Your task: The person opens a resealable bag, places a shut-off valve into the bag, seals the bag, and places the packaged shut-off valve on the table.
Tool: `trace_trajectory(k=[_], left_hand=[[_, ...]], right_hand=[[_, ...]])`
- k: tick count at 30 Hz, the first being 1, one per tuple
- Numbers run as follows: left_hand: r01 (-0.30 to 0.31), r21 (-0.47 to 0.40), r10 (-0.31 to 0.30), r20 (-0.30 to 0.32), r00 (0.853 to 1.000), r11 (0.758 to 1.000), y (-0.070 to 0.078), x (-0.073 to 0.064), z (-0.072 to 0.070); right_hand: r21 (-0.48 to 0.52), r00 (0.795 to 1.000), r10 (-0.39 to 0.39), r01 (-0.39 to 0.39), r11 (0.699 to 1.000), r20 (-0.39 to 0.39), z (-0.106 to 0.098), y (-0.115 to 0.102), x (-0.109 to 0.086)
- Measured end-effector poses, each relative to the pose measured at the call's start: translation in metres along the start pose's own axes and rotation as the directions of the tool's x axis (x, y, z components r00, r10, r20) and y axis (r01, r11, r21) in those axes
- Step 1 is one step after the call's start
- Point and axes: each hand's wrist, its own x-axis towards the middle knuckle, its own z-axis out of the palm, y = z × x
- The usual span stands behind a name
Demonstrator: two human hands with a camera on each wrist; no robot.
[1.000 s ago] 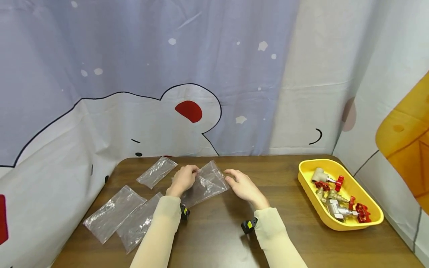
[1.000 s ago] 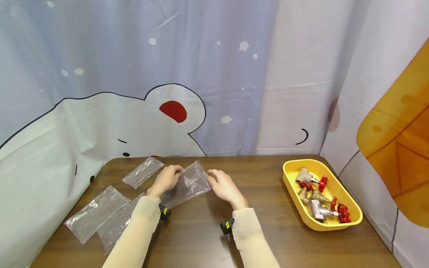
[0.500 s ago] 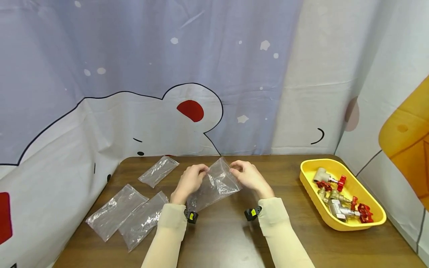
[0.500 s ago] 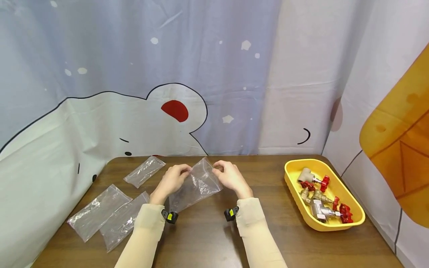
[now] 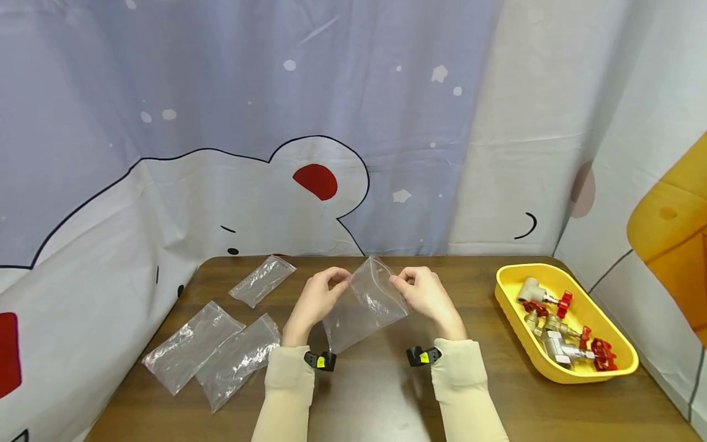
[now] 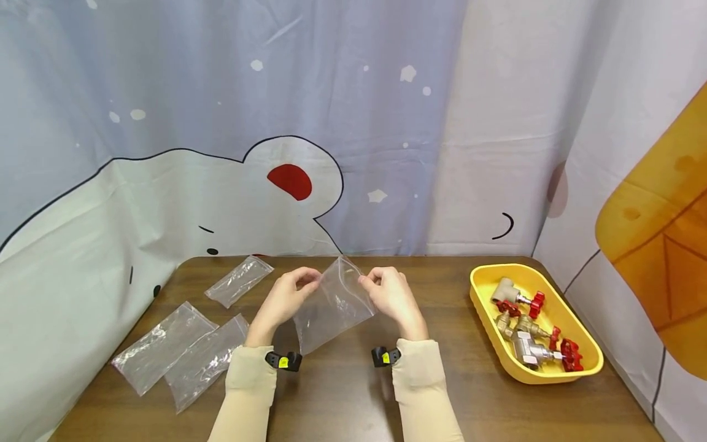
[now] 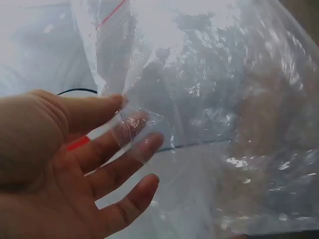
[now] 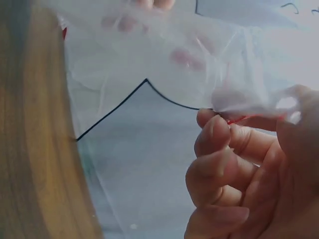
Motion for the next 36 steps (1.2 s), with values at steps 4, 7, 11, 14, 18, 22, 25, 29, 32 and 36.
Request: trace_trajectory(k=[4,7,11,14,18,22,25,29,32,36], left_hand=[[0.033,-0.004,-0.034,-0.126,0.992,0.999,0.008,-0.004,0.004],[0.078,0.026,-0.070,-0.211,0.975,0.997,0.019,-0.007,0.008],[0.098,0.086,-0.075,-0.236,0.969,0.991,0.037,-0.010,0.011],[0.113,0.085,-0.099,-0.162,0.982,0.990,0.049,-0.014,0.012],[0.147,0.086,-0.143,-0.050,0.988,0.985,0.059,-0.018,0.014],[0.149,0.139,-0.143,-0.051,0.988,0.979,0.062,-0.018,0.018],[0.140,0.162,-0.130,-0.072,0.989,0.977,0.064,-0.019,0.019],[0.126,0.189,-0.113,-0.075,0.991,0.974,0.066,-0.020,0.015],[0.121,0.182,-0.111,-0.061,0.992,0.976,0.065,-0.022,0.007],[0.145,0.152,-0.139,-0.053,0.989,0.978,0.059,-0.024,-0.008]], right_hand=[[0.002,0.999,0.004,-0.004,1.000,-0.037,-0.005,-0.007,-0.005],[0.003,0.999,0.013,-0.013,1.000,-0.052,-0.008,-0.010,-0.009],[0.003,0.997,0.024,-0.023,1.000,-0.073,-0.010,-0.012,-0.013],[-0.005,0.996,0.010,-0.010,1.000,-0.085,-0.008,-0.014,-0.014],[-0.021,0.997,-0.033,0.031,0.999,-0.071,-0.002,-0.019,-0.013],[-0.052,0.995,-0.052,0.047,0.998,-0.088,0.001,-0.024,-0.013],[-0.094,0.992,-0.034,0.022,0.995,-0.124,0.001,-0.025,-0.014],[-0.136,0.988,0.003,-0.024,0.990,-0.153,-0.001,-0.023,-0.014],[-0.150,0.988,0.007,-0.030,0.988,-0.155,-0.001,-0.020,-0.013],[-0.164,0.989,0.001,-0.026,0.986,-0.146,0.000,-0.017,-0.010]])
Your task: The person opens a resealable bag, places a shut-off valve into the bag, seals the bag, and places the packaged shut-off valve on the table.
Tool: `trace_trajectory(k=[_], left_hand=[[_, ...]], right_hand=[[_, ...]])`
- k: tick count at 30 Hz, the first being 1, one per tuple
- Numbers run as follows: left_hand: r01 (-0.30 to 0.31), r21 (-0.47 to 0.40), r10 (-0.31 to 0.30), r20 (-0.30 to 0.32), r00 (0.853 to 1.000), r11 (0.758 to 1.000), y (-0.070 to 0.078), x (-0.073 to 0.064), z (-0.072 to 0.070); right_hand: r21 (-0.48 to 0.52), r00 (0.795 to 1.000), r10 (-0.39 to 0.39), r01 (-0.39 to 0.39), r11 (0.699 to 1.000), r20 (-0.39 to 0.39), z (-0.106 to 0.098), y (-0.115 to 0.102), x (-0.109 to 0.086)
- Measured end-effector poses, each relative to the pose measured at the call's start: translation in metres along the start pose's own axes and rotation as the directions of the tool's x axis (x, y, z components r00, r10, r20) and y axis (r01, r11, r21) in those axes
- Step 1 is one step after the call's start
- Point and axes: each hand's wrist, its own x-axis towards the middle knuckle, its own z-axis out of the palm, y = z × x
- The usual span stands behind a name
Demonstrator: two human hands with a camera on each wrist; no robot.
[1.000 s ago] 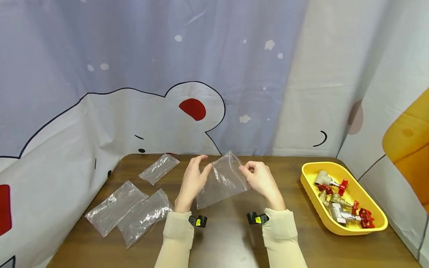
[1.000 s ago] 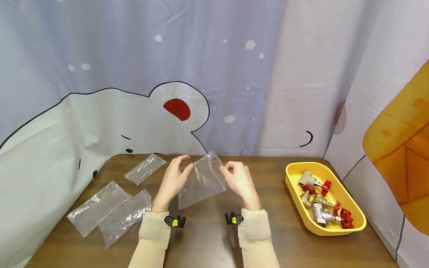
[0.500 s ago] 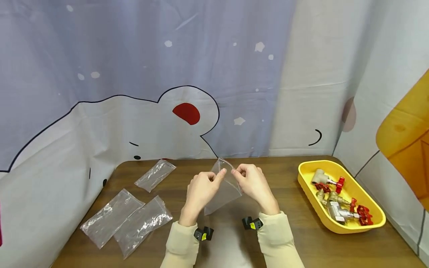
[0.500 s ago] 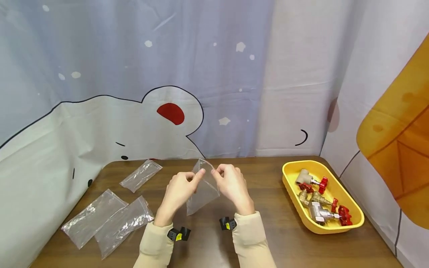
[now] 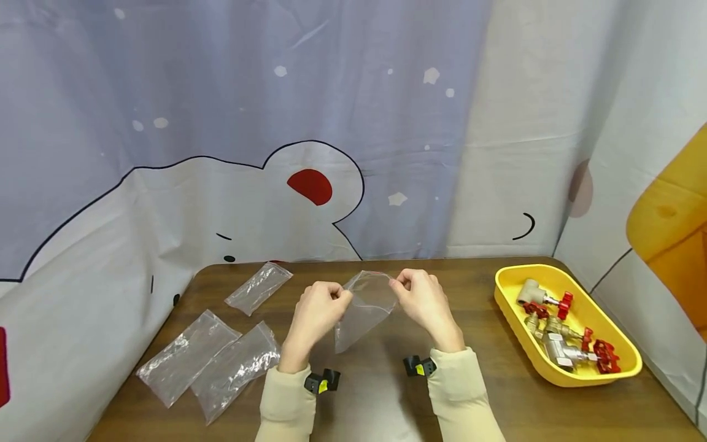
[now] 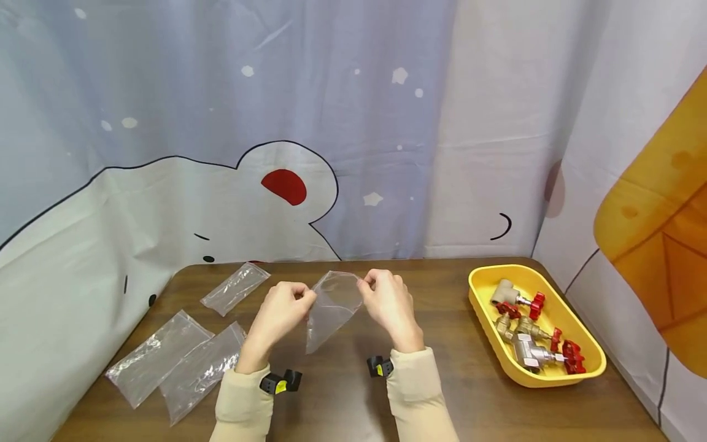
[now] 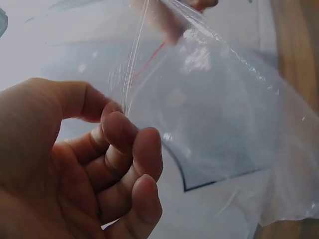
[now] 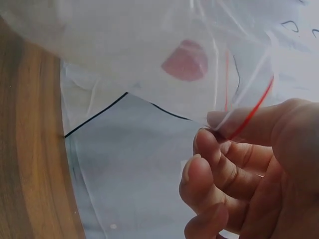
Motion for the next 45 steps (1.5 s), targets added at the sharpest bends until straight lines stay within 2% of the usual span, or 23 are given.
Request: trace_trajectory(k=[3,7,13,18,23,29,34,41,45], left_hand=[[0.015,0.001,-0.015,0.008,1.000,1.000,-0.004,-0.001,-0.008],[-0.005,-0.004,0.005,0.042,0.999,1.000,-0.003,-0.001,-0.013],[-0.035,-0.104,0.044,0.090,0.995,0.994,-0.003,-0.002,-0.017],[-0.059,-0.082,0.066,0.086,0.994,0.995,-0.005,-0.005,-0.021],[-0.054,-0.055,0.058,0.067,0.996,0.997,-0.004,-0.006,-0.024],[-0.054,-0.033,0.056,0.079,0.995,0.998,-0.002,-0.006,-0.025],[-0.057,-0.021,0.059,0.099,0.993,0.998,-0.004,-0.008,-0.023],[-0.085,-0.042,0.089,0.118,0.989,0.996,-0.003,-0.006,-0.022],[-0.097,-0.094,0.106,0.099,0.989,0.991,-0.006,-0.003,-0.023]], right_hand=[[-0.018,1.000,0.007,-0.006,1.000,0.008,0.001,0.002,0.001],[-0.036,1.000,0.011,-0.011,0.999,0.016,0.004,0.004,0.001],[-0.020,0.999,-0.017,0.018,1.000,0.035,0.005,0.008,0.003],[0.024,0.998,-0.006,0.004,1.000,0.066,0.006,0.013,0.001],[0.036,0.996,-0.007,0.004,0.999,0.084,0.006,0.012,0.002],[0.126,0.994,-0.035,0.023,0.992,0.100,0.004,0.012,0.003],[0.179,0.993,-0.028,0.006,0.984,0.118,0.004,0.012,0.002],[0.187,0.995,-0.019,0.000,0.982,0.103,0.004,0.011,0.001],[0.191,0.994,-0.028,0.008,0.982,0.102,0.003,0.010,0.003]])
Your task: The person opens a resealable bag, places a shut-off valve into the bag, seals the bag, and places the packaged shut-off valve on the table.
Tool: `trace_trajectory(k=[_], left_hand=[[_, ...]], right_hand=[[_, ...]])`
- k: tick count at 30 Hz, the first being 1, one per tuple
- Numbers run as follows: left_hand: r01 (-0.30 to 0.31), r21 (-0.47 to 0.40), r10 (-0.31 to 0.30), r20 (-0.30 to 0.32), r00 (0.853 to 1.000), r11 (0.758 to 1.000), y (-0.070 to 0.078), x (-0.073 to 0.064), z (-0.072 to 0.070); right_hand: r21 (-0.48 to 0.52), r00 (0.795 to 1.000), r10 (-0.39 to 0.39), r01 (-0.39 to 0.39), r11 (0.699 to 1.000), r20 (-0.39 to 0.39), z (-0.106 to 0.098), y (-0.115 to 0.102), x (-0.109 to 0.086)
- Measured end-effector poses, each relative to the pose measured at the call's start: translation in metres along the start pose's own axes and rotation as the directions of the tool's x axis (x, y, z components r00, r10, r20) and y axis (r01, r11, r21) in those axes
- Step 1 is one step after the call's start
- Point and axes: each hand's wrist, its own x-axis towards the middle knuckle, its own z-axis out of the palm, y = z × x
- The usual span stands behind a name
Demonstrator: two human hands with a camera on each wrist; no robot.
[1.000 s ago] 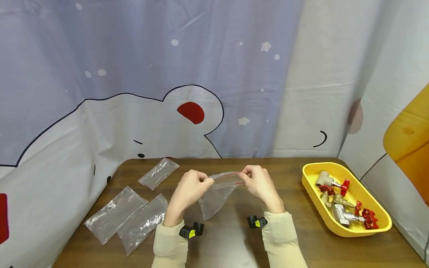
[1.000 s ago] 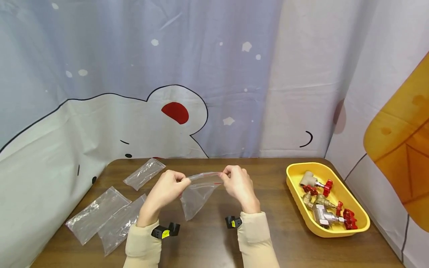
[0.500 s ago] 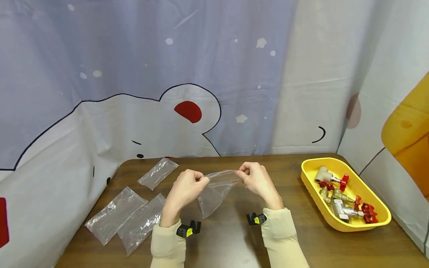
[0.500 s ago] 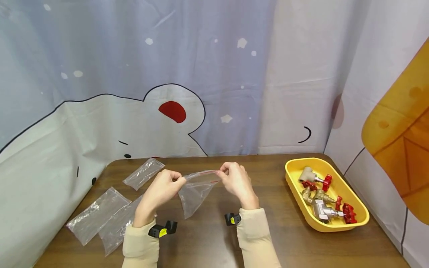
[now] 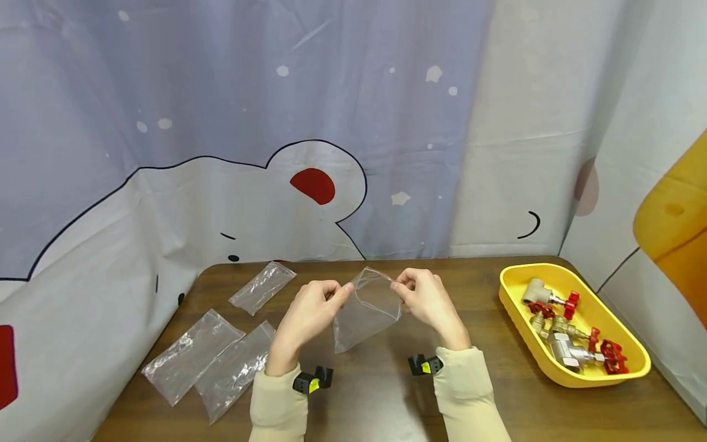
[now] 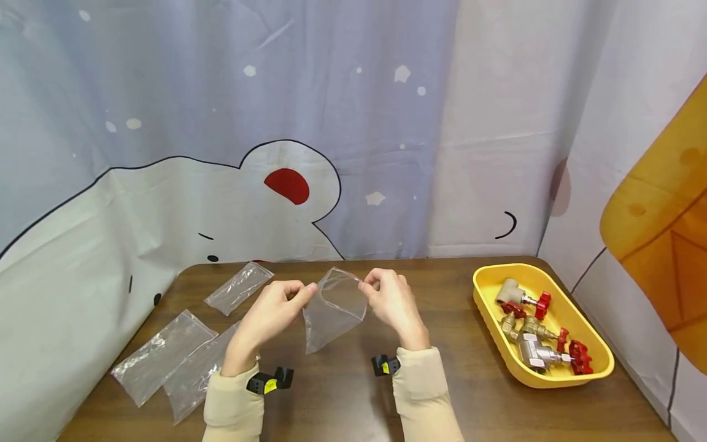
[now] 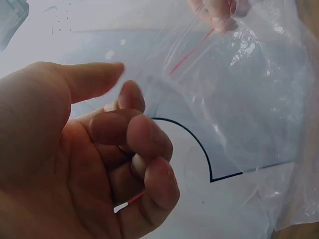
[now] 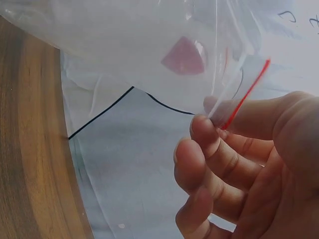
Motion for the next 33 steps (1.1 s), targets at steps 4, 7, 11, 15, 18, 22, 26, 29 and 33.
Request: trace_trajectory(k=[4,7,11,15,18,22,26,29,33], left_hand=[[-0.069,-0.072,0.063,-0.084,0.994,0.995,-0.011,0.006,0.001],[-0.129,-0.080,0.116,-0.150,0.982,0.988,-0.026,0.013,0.006],[-0.154,-0.080,0.142,-0.143,0.980,0.985,-0.048,0.022,0.016],[-0.181,-0.134,0.171,-0.088,0.981,0.974,-0.065,0.028,0.024],[-0.208,-0.166,0.205,-0.037,0.978,0.964,-0.074,0.031,0.027],[-0.216,-0.188,0.226,0.035,0.973,0.958,-0.082,0.035,0.032],[-0.204,-0.203,0.224,0.083,0.971,0.958,-0.088,0.037,0.036],[-0.192,-0.219,0.218,0.102,0.971,0.957,-0.090,0.039,0.040],[-0.177,-0.242,0.206,0.100,0.973,0.954,-0.089,0.042,0.047]], right_hand=[[-0.015,1.000,-0.003,0.003,1.000,-0.001,-0.004,-0.001,0.000],[-0.025,1.000,-0.006,0.006,1.000,-0.001,-0.006,-0.001,-0.001],[-0.034,1.000,-0.011,0.011,0.999,0.000,-0.007,0.000,-0.002],[-0.032,1.000,-0.025,0.025,0.999,0.005,-0.006,0.000,-0.003],[-0.025,0.999,-0.035,0.035,0.999,0.016,-0.005,-0.001,-0.004],[-0.019,0.999,-0.038,0.038,0.999,0.019,-0.005,0.001,-0.006],[-0.024,0.999,-0.043,0.043,0.999,0.017,-0.006,0.003,-0.007],[-0.036,0.999,-0.041,0.041,0.999,0.021,-0.007,0.004,-0.006],[-0.062,0.998,-0.059,0.060,0.996,0.013,-0.010,0.006,-0.003]])
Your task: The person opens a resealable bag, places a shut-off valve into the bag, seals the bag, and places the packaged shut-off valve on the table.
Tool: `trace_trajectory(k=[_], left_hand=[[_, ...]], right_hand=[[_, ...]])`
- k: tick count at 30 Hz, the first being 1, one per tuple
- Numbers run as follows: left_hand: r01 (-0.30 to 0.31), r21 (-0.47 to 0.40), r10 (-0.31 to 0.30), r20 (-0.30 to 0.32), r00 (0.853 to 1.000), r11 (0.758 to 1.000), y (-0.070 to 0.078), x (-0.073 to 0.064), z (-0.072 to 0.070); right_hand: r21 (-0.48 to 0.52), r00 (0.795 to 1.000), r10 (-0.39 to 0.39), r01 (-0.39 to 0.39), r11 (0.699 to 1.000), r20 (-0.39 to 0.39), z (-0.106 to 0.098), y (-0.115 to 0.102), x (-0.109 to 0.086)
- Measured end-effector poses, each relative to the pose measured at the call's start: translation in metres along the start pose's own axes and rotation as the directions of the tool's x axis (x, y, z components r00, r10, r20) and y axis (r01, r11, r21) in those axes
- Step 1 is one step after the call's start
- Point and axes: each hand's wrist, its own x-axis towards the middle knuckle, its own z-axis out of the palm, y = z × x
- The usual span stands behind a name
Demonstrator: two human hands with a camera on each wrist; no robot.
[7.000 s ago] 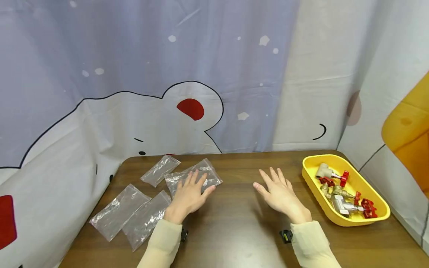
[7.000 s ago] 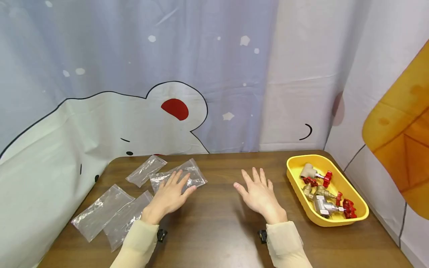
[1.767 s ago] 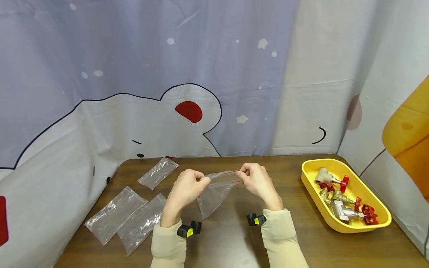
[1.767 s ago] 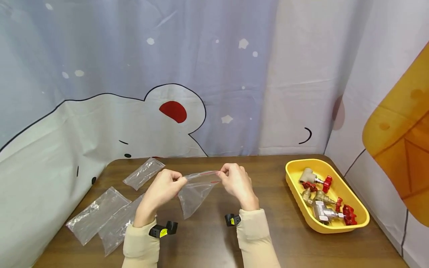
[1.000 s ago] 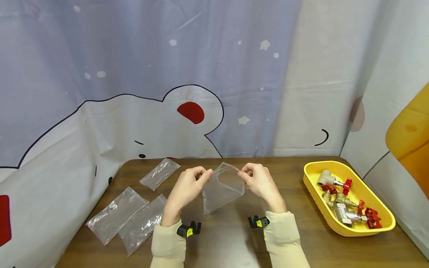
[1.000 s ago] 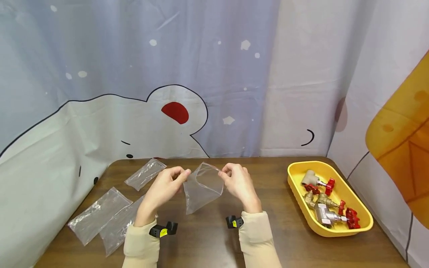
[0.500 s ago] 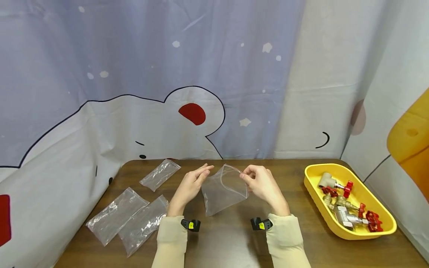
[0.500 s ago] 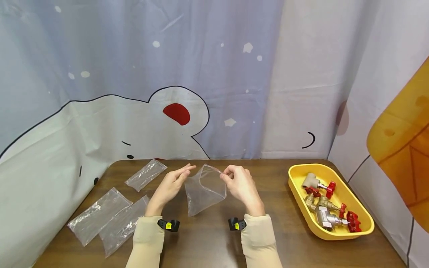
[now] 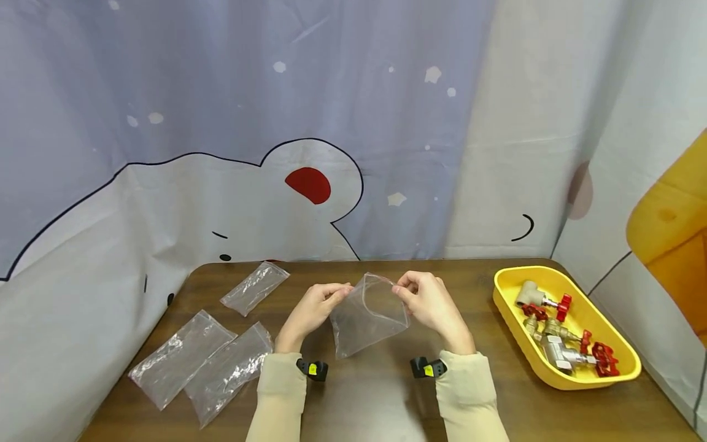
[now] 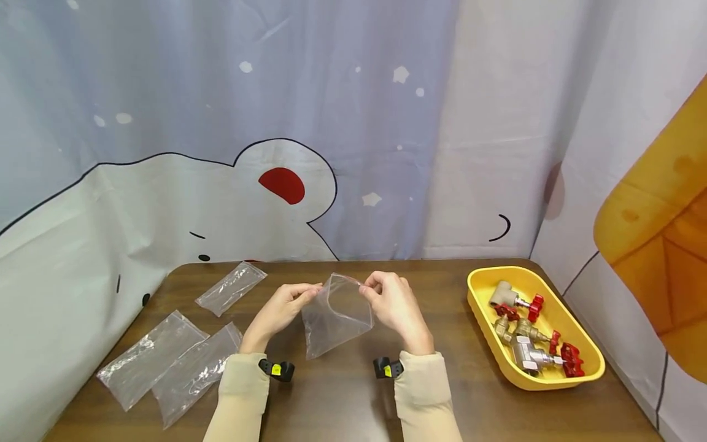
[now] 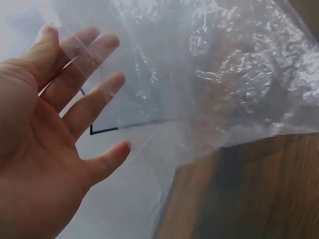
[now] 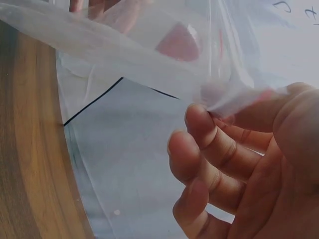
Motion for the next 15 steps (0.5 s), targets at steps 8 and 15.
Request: trace_trajectory(k=[8,15], left_hand=[[0.013,0.024,-0.012,-0.029,1.000,1.000,0.0053,0.0058,0.0087],[-0.004,0.043,0.006,-0.052,0.999,0.999,0.0033,0.0063,0.0099]], right_hand=[[-0.008,1.000,0.000,0.000,1.000,-0.010,-0.0062,0.0021,0.0010],[0.024,1.000,0.009,-0.009,1.000,-0.007,-0.0105,0.0032,-0.0001]])
